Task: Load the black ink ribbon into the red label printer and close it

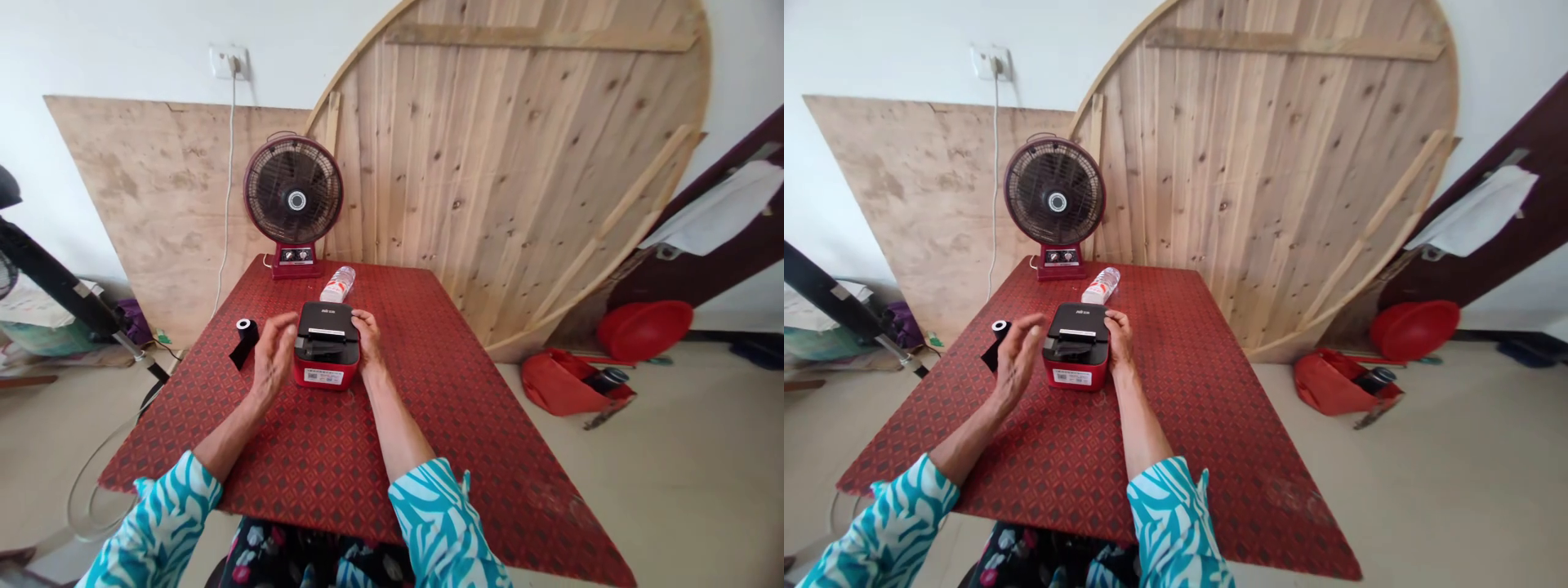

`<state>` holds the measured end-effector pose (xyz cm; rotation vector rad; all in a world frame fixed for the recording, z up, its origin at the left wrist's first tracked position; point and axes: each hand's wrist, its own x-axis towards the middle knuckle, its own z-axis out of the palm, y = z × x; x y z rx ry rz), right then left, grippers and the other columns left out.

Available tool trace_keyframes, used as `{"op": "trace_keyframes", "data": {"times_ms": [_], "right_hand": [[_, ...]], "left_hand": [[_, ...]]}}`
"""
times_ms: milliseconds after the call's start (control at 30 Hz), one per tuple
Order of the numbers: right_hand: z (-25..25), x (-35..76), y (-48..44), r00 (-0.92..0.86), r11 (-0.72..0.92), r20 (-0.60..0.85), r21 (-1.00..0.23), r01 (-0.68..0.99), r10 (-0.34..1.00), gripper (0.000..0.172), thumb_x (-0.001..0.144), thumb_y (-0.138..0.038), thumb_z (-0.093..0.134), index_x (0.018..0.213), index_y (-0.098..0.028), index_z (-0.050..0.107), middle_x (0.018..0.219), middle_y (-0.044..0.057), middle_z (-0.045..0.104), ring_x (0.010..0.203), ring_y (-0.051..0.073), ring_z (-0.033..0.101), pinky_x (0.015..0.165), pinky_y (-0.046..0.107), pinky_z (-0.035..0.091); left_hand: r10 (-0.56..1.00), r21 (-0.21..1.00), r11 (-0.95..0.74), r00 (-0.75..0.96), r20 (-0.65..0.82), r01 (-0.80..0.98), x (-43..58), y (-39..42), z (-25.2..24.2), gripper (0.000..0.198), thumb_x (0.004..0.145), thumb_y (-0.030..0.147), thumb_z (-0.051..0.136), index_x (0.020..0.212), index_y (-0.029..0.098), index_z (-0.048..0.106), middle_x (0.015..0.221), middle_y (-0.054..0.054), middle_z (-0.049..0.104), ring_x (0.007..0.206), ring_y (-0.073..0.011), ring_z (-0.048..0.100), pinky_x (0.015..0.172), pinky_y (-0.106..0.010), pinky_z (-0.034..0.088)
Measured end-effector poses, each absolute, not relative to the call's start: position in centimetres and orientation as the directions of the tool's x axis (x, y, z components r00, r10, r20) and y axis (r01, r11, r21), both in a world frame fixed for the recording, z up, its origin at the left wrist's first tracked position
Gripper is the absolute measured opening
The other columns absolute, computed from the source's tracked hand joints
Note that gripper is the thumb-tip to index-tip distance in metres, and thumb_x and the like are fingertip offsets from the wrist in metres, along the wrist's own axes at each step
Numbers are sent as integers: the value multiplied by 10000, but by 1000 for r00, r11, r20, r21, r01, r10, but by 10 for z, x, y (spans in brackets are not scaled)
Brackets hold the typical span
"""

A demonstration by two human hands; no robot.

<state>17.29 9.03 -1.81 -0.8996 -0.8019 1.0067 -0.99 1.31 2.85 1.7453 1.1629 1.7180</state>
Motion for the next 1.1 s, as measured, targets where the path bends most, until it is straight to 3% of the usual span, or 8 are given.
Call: {"op": "trace_keyframes", "data": {"times_ms": [100,167,233,533,700,833,933,1100], "right_hand": [[-12,170,89,310,203,70,-883,-423,948,224,638,-351,682,816,-230,622,697,-56,662,653,133,593,631,269,483],[-10,170,88,298,188,52,-874,-449,953,223,624,-334,690,810,-233,619,695,-60,661,645,128,592,620,261,483],[-9,169,88,290,182,46,-868,-462,956,229,622,-326,694,820,-236,624,712,-55,673,661,134,603,627,264,492],[-13,165,90,281,215,92,-870,-444,955,400,693,-314,646,1088,-255,625,1037,3,731,971,183,668,859,347,539],[-15,160,86,349,201,59,-900,-386,935,412,757,-390,611,1141,-243,635,1086,27,730,1028,204,662,929,375,522],[-27,160,74,373,218,88,-921,-322,924,434,809,-482,573,1155,-232,651,1252,51,676,1182,222,597,1052,394,442],[-35,159,69,359,199,82,-931,-305,930,467,822,-508,554,1184,-226,641,1336,59,624,1251,233,556,1116,418,380],[-35,158,70,344,170,42,-921,-352,938,490,803,-541,531,1184,-245,624,1277,48,662,1222,239,574,1079,450,418]], "left_hand": [[957,972,-210,-225,182,-104,-2,40,38,405,848,336,639,1213,172,576,1149,-106,671,993,-199,651,847,-311,528],[986,962,21,-156,-65,-272,1,55,39,471,777,263,693,1216,142,571,1027,-95,697,818,-169,667,726,-276,533],[978,927,134,-102,-180,-351,1,64,37,513,716,202,720,1205,137,577,954,-75,703,716,-147,652,657,-258,524],[996,940,56,-44,-76,-338,-9,69,29,565,634,149,753,1177,170,598,1186,-98,661,878,-170,677,743,-266,546],[1000,938,16,-7,-19,-346,-5,63,23,554,687,288,771,1204,179,606,1134,-88,698,895,-200,685,757,-295,541],[999,882,4,49,22,-470,-4,52,16,534,745,403,717,1226,190,626,1126,-78,717,1007,-235,672,838,-324,523],[995,843,41,96,13,-537,-8,46,12,542,708,326,709,1231,201,637,1144,-62,721,1042,-247,664,863,-332,513],[990,840,50,135,28,-541,-14,43,12,587,656,259,700,1236,202,633,1099,-44,733,951,-230,685,791,-310,516]]}}
